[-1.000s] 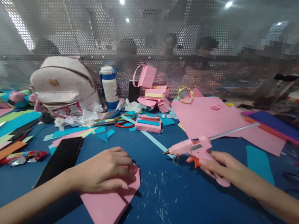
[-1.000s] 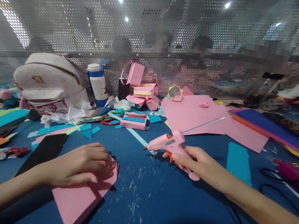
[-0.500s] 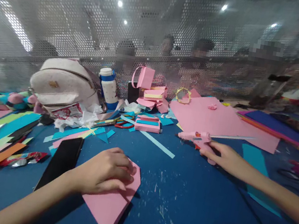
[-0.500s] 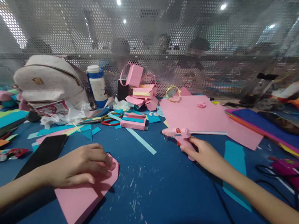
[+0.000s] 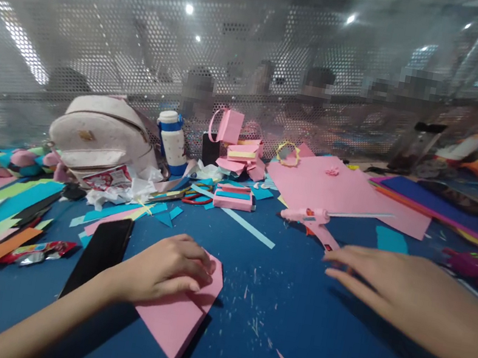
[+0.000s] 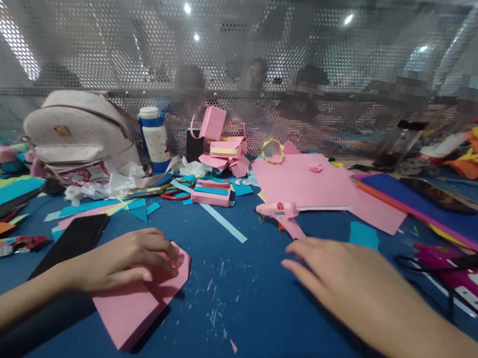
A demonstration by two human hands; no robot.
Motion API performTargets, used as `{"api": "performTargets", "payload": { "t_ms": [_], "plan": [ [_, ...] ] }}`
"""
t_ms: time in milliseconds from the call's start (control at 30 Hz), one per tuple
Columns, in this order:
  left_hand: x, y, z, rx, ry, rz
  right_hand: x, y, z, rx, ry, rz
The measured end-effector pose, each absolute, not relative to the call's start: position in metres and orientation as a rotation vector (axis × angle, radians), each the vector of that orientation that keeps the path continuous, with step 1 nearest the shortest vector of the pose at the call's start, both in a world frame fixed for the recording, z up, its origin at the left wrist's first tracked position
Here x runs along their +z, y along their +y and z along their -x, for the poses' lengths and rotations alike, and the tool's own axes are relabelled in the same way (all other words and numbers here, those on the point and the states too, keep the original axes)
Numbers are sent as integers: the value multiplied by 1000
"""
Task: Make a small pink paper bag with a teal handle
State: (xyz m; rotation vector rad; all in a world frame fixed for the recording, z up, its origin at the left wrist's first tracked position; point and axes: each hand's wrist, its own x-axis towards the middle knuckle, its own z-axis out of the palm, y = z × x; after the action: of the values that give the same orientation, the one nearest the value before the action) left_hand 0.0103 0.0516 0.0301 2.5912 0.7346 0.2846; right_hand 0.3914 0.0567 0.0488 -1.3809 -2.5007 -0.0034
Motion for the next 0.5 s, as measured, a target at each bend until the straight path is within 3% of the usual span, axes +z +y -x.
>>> {"api": "performTargets", "payload": {
  "t_ms": [133, 233, 500],
  "plan": [
    [31, 49, -10, 266, 731, -2613, 58, 42, -332, 383, -2816, 892],
    [30, 47, -9, 266, 743, -2623, 50, 53, -295, 346, -2763, 843],
    [28, 45, -7, 280, 744, -2640, 17, 80, -244, 648, -2584, 752]
  ]
}}
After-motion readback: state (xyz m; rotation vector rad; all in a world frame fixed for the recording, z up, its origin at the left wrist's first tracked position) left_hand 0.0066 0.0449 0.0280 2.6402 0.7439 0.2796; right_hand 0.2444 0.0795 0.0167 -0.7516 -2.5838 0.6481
